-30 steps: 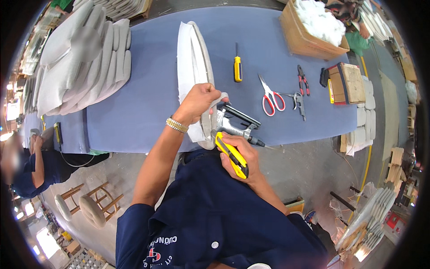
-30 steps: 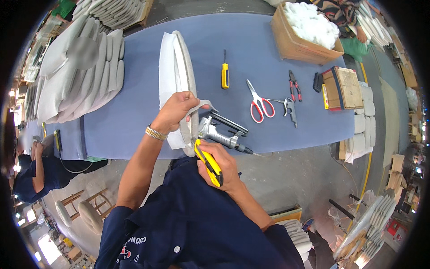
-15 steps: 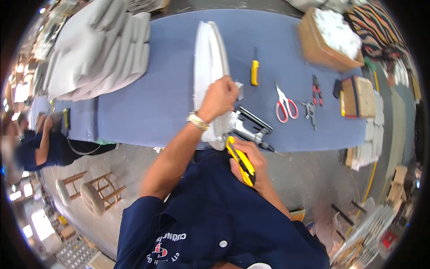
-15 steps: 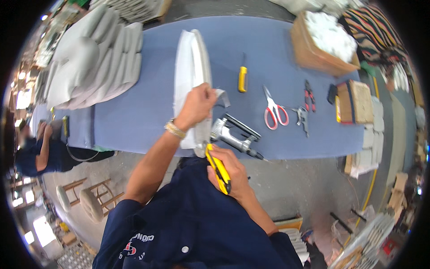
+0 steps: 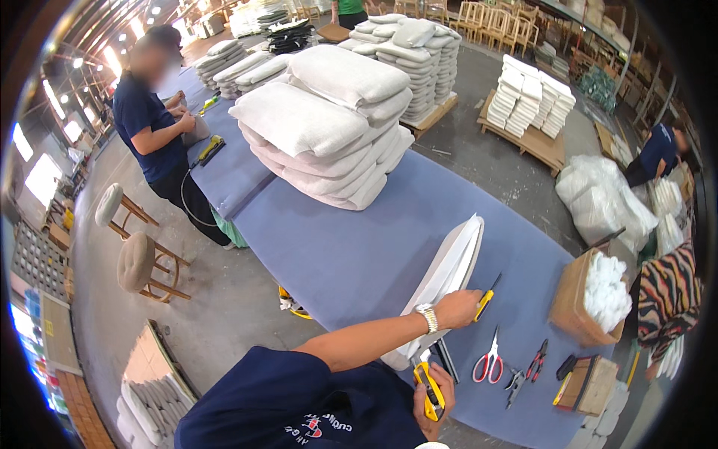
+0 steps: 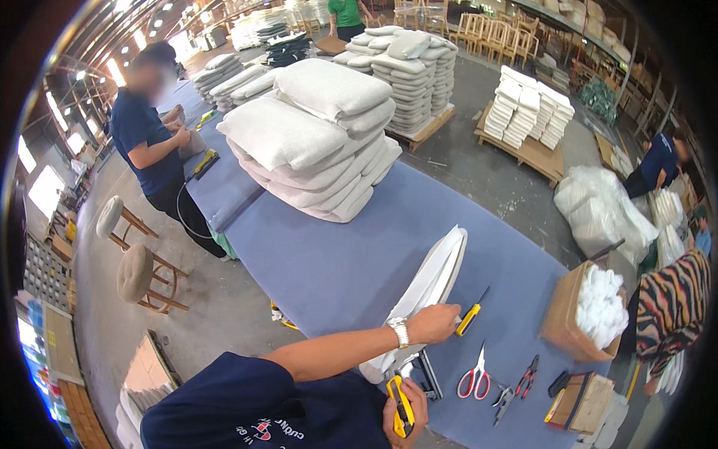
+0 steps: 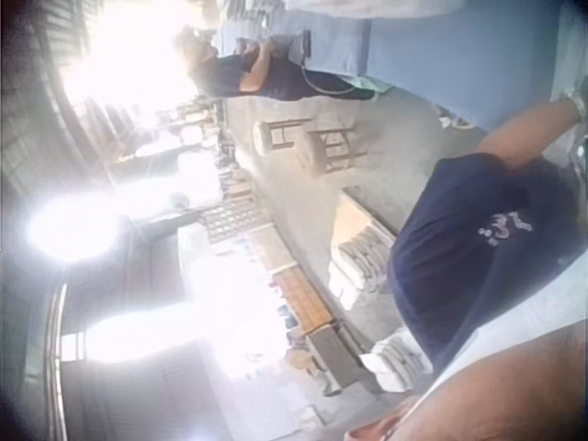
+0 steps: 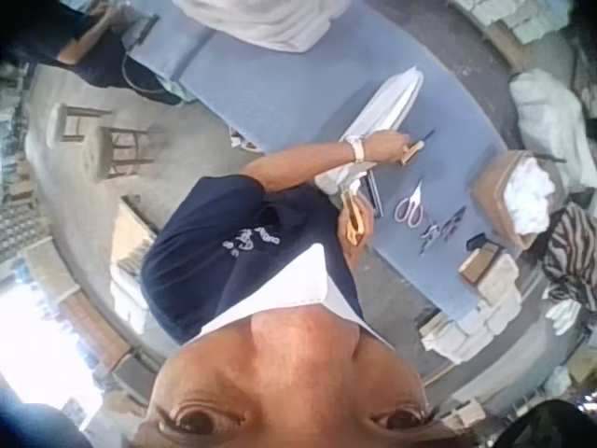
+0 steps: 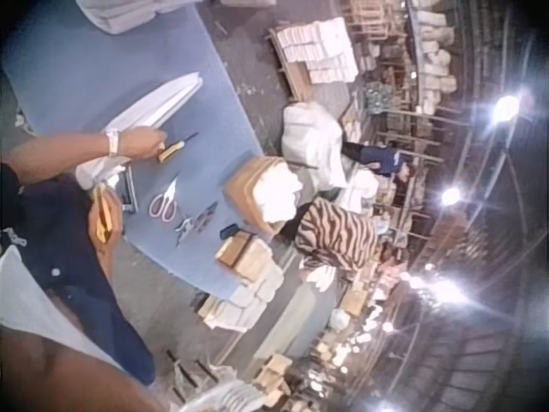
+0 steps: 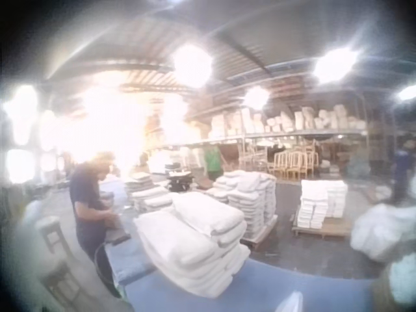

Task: The person folds a white fabric cover over a cushion, staples the edges with a staple gun, and trims excess fabric with a utility knife. The person then stacks the finished cushion with others on a nearby pallet.

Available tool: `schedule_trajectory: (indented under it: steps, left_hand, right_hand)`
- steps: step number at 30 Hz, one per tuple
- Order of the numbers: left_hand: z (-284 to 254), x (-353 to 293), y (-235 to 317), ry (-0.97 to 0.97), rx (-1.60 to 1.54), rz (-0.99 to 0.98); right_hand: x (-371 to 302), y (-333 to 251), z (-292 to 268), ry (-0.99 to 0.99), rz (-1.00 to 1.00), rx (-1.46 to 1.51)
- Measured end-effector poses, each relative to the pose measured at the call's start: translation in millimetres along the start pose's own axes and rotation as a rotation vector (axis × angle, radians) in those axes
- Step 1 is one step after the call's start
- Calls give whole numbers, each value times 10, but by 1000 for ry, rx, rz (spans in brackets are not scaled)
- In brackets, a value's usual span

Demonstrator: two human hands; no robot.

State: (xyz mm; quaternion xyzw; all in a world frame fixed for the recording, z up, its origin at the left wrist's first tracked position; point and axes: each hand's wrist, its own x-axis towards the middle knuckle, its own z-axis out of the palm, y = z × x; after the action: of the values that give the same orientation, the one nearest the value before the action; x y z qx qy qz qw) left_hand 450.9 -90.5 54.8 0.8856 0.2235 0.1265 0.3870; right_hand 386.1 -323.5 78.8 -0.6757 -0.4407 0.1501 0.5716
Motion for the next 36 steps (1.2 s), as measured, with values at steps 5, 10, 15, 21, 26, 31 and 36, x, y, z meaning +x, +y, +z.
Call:
schedule_trajectory:
  steps: [5, 10, 15, 21, 26, 31, 36]
  left_hand:
    - [-595, -29, -127, -85, -413, -307]
    - [-1169, -82, -245, 89, -693, -228]
    - [-1678, -610, 212, 198, -485, -119]
    - [-1094, -1402, -252, 516, 17, 64]
    - [-1043, -1825, -105, 539, -202, 14]
    - [-1292, -2470, -330, 651, -747, -279]
    - [-1227, -3467, -798, 873, -731, -496]
  right_hand:
    - [84, 427, -304, 277, 137, 270]
    - [339, 1362, -974, 313, 487, -78]
    - [739, 1787, -1587, 99, 636, -873]
    - [1311, 1614, -1267, 25, 234, -216]
    - [1280, 23, 537, -532, 162, 404]
    - [863, 222, 1332, -978, 391, 345]
    - [736, -1, 1510, -1115, 455, 263]
